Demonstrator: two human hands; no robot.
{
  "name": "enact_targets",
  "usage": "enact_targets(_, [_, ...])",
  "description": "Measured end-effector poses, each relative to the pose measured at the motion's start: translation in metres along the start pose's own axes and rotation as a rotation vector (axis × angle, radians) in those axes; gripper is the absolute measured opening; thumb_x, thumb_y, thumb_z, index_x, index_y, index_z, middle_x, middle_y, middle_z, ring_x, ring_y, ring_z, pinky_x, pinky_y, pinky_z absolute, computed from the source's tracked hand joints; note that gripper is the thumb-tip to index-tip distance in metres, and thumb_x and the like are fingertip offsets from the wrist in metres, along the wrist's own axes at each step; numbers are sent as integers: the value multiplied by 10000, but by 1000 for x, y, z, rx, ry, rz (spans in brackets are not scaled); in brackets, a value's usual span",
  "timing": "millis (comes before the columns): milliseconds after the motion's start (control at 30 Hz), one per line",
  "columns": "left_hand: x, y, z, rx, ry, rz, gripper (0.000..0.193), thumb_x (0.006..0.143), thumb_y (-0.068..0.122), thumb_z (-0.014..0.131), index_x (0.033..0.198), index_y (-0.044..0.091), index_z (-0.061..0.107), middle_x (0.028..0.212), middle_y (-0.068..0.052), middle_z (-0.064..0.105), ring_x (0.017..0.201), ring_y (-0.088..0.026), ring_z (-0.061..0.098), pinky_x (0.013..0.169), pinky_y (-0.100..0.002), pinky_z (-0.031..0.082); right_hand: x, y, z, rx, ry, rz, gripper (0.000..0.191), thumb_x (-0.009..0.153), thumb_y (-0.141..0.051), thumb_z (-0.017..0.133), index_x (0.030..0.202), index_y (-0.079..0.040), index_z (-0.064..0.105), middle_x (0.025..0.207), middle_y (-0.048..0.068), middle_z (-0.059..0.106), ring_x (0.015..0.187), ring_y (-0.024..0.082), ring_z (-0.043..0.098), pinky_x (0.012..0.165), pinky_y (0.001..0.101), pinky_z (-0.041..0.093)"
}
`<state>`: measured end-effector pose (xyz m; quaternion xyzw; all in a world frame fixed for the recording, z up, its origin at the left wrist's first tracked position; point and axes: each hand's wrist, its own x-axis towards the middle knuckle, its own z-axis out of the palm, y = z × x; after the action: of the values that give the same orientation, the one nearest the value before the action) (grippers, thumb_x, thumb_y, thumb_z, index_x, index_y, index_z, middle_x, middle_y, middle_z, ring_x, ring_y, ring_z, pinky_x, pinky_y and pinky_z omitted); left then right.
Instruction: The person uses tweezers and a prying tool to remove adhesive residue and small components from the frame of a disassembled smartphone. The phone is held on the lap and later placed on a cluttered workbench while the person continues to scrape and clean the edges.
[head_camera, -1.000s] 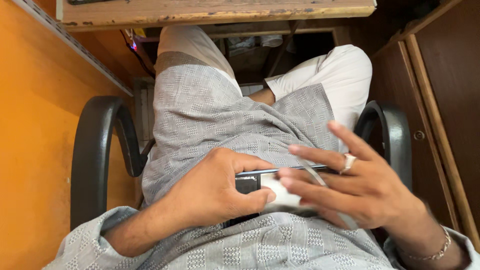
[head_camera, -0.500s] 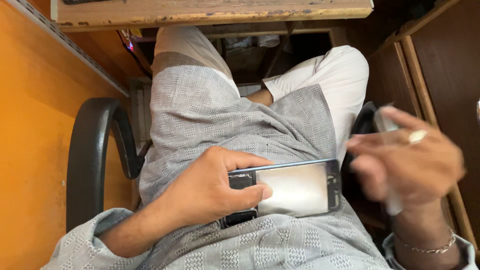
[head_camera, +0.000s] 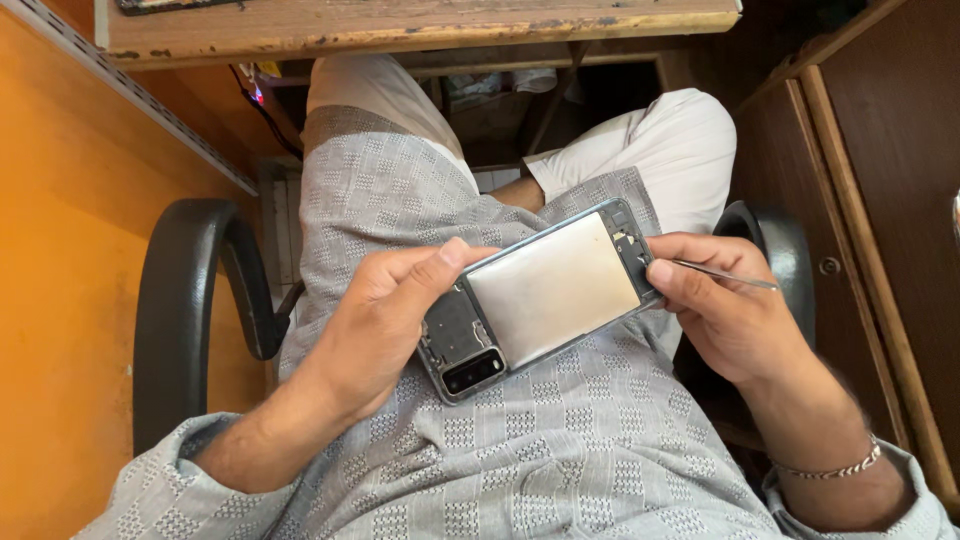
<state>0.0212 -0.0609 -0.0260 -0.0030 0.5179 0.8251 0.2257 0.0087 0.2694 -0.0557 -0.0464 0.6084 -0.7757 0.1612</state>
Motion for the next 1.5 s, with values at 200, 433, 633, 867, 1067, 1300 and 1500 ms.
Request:
enact_targets(200, [2,5,-1,-139,9,-56,575,1071,348,448,1250,-148,676,1059,-181,774,906,-174,736,840,-286,583,4,5,1,149,-16,48,311,1051,-83,594,1292,106,649,1126,204,750,948,262,745,825,413,638])
enact_targets(433, [-9,15,-5,-173,-72,31,566,1076,322,410,1352,-130,610,1181,-208,739,1018,-196,731,902,-300,597,6,-2,17,160,-30,25,324,1078,-101,575,1303,121,643,1121,221,749,969,265,746,880,415,626])
enact_targets(633, [-13,43,-11,-116,-95,75,612,1060,341,434,1495,-84,503,1247,-182,695,1055,-209,698,881,-352,600,18,-23,42,157,61,33,384,1088,-140,555,1340,140,630,1130,226,745,968,263,740,926,408,601])
enact_targets(867, [27,122,-37,-62,-61,94,684,998,413,514,1519,-28,476,1284,-159,694,1095,-210,705,920,-359,581,83,-77,67,69,90,-103,387,1072,-124,560,1351,139,609,1186,227,736,1047,291,738,949,441,605])
enact_targets(1067, [87,209,-42,1205,215,785,1083,703,404,924,1501,-80,374,1457,-258,447,1368,-391,438,1128,-474,396,169,-119,74,71,121,-199,338,1085,-94,575,1347,113,625,1190,213,726,1046,281,729,934,441,614])
enact_targets(1300, [163,237,-64,1478,137,715,1062,605,357,925,1474,-12,439,1356,-172,523,1221,-396,500,1027,-517,403,249,-126,71,-22,239,-49,322,992,-102,606,1237,89,688,1106,183,774,960,242,743,853,404,635])
enact_targets(1500, [228,232,-105,1456,97,621,992,568,309,910,1419,5,501,1291,-156,568,1160,-351,554,1008,-504,414,296,-123,67,-239,219,0,340,961,-103,664,1238,88,712,1070,177,797,943,204,732,865,336,606])
